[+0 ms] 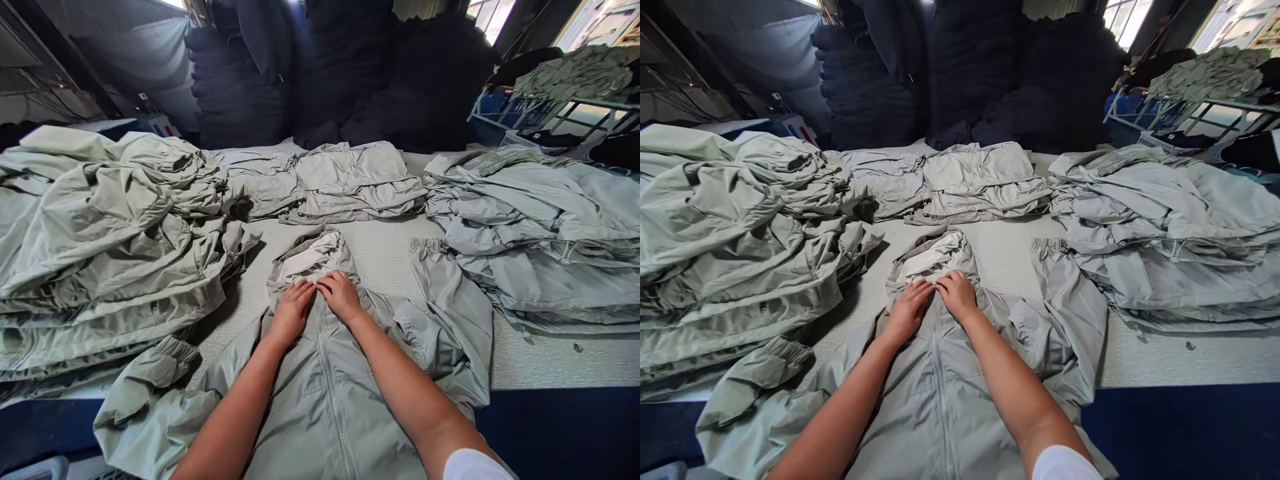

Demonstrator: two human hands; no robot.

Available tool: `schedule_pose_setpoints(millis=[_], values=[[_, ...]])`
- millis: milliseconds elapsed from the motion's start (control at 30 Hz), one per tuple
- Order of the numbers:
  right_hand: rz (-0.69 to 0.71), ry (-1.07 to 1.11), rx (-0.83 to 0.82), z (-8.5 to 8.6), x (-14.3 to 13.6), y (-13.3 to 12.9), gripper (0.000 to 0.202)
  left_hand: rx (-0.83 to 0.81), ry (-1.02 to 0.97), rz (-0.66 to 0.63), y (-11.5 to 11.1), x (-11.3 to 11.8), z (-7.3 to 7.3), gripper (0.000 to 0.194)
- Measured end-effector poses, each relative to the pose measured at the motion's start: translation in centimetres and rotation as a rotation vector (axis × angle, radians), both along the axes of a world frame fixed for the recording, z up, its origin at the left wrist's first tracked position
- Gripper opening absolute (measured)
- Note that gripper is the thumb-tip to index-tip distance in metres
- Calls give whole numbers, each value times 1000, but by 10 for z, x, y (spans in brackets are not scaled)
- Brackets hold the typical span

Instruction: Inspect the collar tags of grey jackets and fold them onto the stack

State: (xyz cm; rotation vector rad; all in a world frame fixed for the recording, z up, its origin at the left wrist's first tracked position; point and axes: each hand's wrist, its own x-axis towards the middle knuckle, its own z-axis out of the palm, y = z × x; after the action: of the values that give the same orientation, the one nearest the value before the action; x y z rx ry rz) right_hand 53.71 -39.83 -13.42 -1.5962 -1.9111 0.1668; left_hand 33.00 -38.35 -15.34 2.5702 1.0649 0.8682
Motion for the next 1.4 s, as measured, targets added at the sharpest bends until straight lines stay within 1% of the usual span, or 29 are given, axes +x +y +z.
schedule_pose_setpoints(millis=[33, 133, 267, 333, 467, 533, 633, 733, 800, 867, 933, 1033, 1100, 1167, 1200, 1233, 1267, 1300, 1400], values=[[9, -5, -8, 2, -1, 0, 14, -18, -26, -24, -2, 4, -2, 49], [54, -17, 6, 8, -3, -2, 11, -44, -132, -7, -1, 7, -4, 41], [115, -50, 103, 16, -5, -12, 15, -13, -205, -13, -2, 5, 3, 39], [140, -63, 159, 21, -8, -19, 17, 4, -212, 11, -4, 4, 7, 37], [172, -84, 240, 28, -14, -28, 20, 19, -263, 59, -8, 5, 13, 24], [200, -72, 243, 29, -16, -30, 21, 15, -303, 53, -8, 5, 14, 22], [252, 21, 180, 30, -15, -29, 20, -10, -336, 28, -7, 4, 18, 24], [288, 149, 93, 33, -12, -28, 16, -34, -366, 10, -8, 3, 23, 25], [314, 193, 36, 37, -10, -29, 13, -38, -394, 16, -8, 3, 27, 26], [358, 173, -40, 42, -10, -31, 10, -32, -420, 37, -9, 2, 30, 27], [421, 120, -156, 46, -11, -35, 10, -5, -445, 73, -9, 1, 31, 26], [526, 128, -418, 51, -9, -41, 11, 42, -483, 140, -9, -1, 30, 23], [606, 198, -649, 53, -3, -45, 12, 42, -523, 198, -8, -3, 28, 22], [727, 271, -899, 55, 5, -46, 15, 15, -571, 266, -7, -4, 26, 23], [790, 303, -994, 56, 8, -46, 18, -11, -592, 297, -7, -4, 25, 24], [838, 339, -1039, 57, 9, -46, 22, -43, -608, 318, -6, -4, 25, 25], [859, 377, -1018, 58, 10, -46, 25, -79, -623, 329, -7, -4, 25, 27], [848, 410, -936, 60, 9, -45, 26, -114, -637, 332, -7, -4, 25, 29], [712, 423, -574, 64, 1, -42, 18, -193, -664, 327, -10, -4, 28, 38]])
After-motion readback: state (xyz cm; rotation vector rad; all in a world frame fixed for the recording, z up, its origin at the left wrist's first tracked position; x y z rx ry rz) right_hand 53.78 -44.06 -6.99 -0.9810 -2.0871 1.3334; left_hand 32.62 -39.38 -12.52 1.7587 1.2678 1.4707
